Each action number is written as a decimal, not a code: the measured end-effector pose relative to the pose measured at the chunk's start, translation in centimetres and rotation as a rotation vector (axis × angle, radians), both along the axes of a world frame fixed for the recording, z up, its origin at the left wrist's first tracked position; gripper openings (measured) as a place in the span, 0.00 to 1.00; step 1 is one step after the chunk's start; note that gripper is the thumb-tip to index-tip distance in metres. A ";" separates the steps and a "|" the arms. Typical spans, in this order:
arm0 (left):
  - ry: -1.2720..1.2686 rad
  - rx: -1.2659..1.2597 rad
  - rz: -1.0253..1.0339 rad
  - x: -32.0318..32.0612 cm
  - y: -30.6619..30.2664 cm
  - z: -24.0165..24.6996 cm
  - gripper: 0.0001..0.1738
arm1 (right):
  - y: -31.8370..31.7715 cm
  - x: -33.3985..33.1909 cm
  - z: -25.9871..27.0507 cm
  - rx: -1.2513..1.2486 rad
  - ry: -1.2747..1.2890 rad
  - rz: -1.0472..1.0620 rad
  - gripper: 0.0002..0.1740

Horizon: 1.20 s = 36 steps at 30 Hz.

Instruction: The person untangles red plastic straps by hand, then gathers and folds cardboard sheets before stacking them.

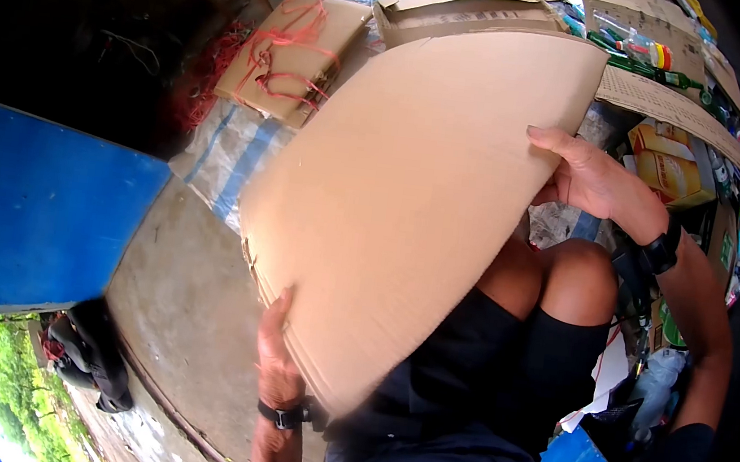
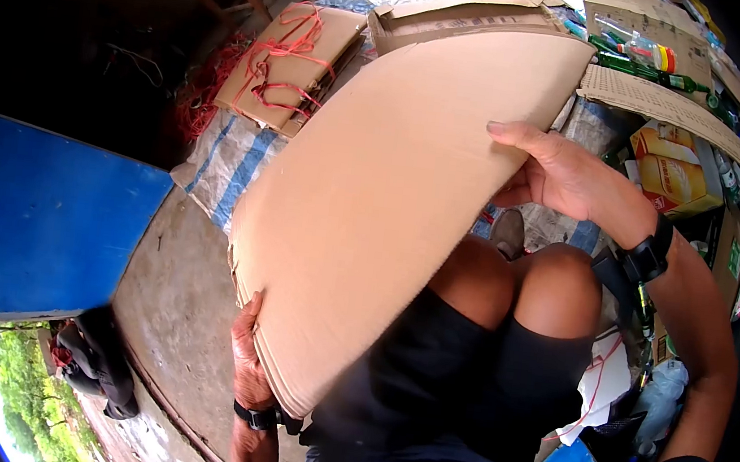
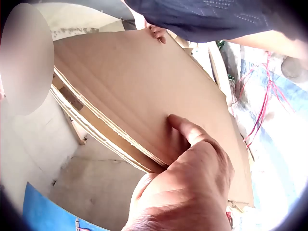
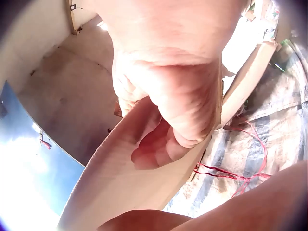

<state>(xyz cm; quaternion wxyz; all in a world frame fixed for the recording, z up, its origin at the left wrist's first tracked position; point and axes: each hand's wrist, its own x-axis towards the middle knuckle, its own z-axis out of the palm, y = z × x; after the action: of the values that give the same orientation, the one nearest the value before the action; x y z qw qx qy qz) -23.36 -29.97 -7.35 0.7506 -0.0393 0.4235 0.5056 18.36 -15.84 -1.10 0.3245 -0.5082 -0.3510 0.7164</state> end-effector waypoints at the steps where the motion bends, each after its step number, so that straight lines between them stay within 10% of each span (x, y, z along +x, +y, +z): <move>1: -0.001 -0.016 0.003 0.1 0.0 0.0 0.33 | 0.2 0.2 -0.5 -0.012 0.008 0.027 0.37; 21: 0.141 0.108 0.004 -0.7 3.1 -10.5 0.26 | -1.6 5.4 -3.8 -0.165 -0.301 0.222 0.19; 36: -0.041 0.044 -0.088 -1.8 2.6 -12.4 0.22 | -13.2 7.2 0.9 0.343 -0.491 0.224 0.17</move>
<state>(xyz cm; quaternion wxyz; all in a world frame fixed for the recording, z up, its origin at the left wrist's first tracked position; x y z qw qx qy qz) -25.21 -27.42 -19.80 0.7814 -0.0144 0.3980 0.4804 25.56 -29.06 -0.25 0.2301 -0.5620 -0.5884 0.5338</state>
